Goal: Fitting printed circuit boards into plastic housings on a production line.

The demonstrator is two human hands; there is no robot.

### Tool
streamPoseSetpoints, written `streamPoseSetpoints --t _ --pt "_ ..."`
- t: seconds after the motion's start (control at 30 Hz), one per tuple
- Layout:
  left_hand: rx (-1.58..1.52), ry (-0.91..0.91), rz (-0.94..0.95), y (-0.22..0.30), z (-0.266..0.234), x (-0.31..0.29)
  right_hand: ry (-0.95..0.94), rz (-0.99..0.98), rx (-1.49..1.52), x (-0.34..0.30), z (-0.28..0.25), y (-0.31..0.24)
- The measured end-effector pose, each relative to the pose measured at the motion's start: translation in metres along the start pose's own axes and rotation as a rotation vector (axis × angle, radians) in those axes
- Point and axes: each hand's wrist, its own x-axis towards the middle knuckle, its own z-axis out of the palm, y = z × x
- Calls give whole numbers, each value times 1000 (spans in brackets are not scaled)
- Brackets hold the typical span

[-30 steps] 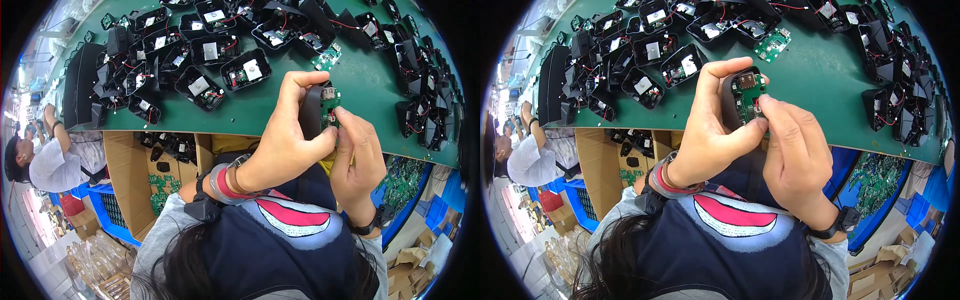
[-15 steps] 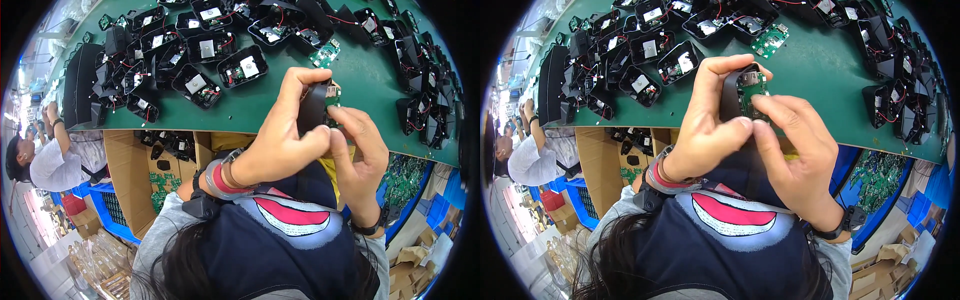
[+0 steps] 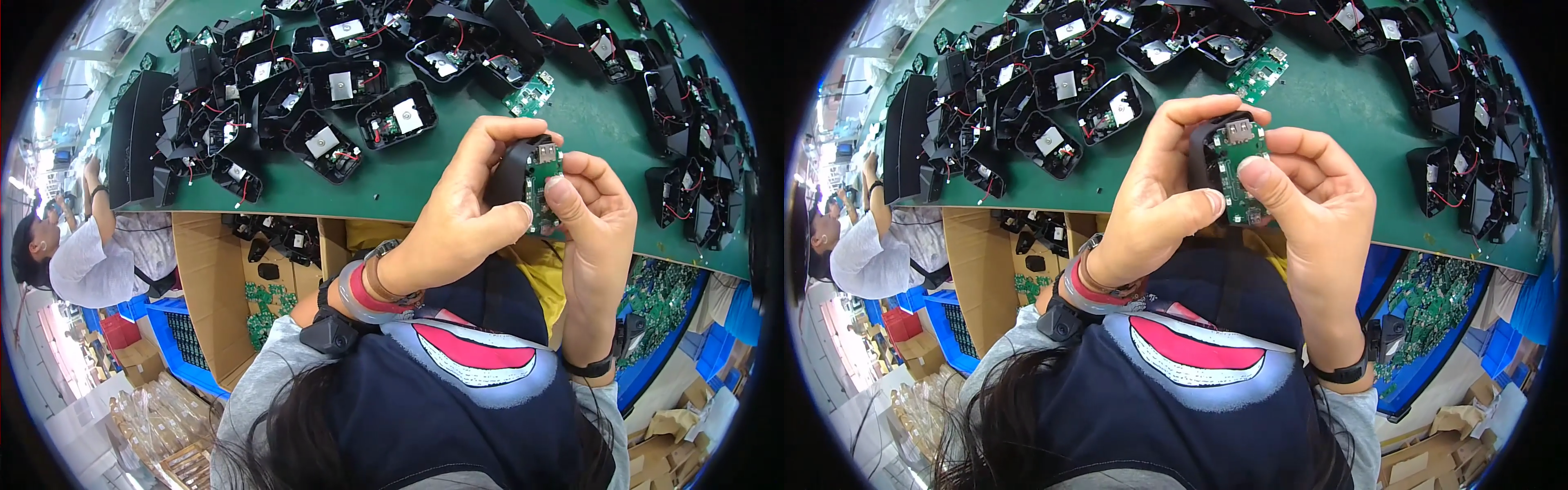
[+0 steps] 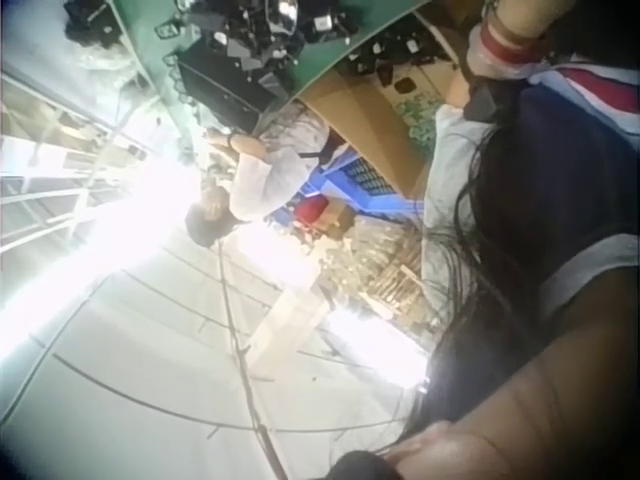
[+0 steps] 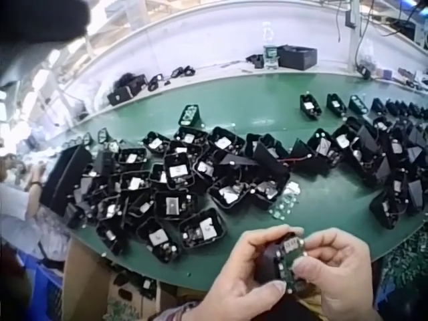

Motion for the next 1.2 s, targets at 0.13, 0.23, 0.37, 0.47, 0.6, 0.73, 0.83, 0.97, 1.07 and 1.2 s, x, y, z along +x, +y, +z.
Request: streamPoseSetpoints --t 0.13,0.23,0.37,0.47,0.6,0.73,0.83,0.97,1.07,1.2 --pt "2 23 93 -5 -3 1 57 -57 -32 -3 10 4" --pt "-80 39 75 -5 -1 2 145 -189 -10 -9 15 12" --pt "-124 63 43 -5 -1 0 92 -138 60 -8 17 10" --pt "-106 46 64 -5 -2 0 66 -144 -72 -7 21 9" --pt "-69 18 115 -6 -2 0 44 -367 -378 -8 10 17" --pt "-84 -4 7 -7 -5 -1 49 -286 -267 -6 22 15" --pt "-137 24 -39 -4 -6 -2 10 -266 -109 -2 25 27" --pt "-128 48 13 -6 -3 1 -7 -237 49 -5 27 34" --pt "-61 24 34 -4 -3 0 -71 -113 43 -2 18 23" --pt "41 39 16 -2 -5 -1 -144 26 96 1 17 27"
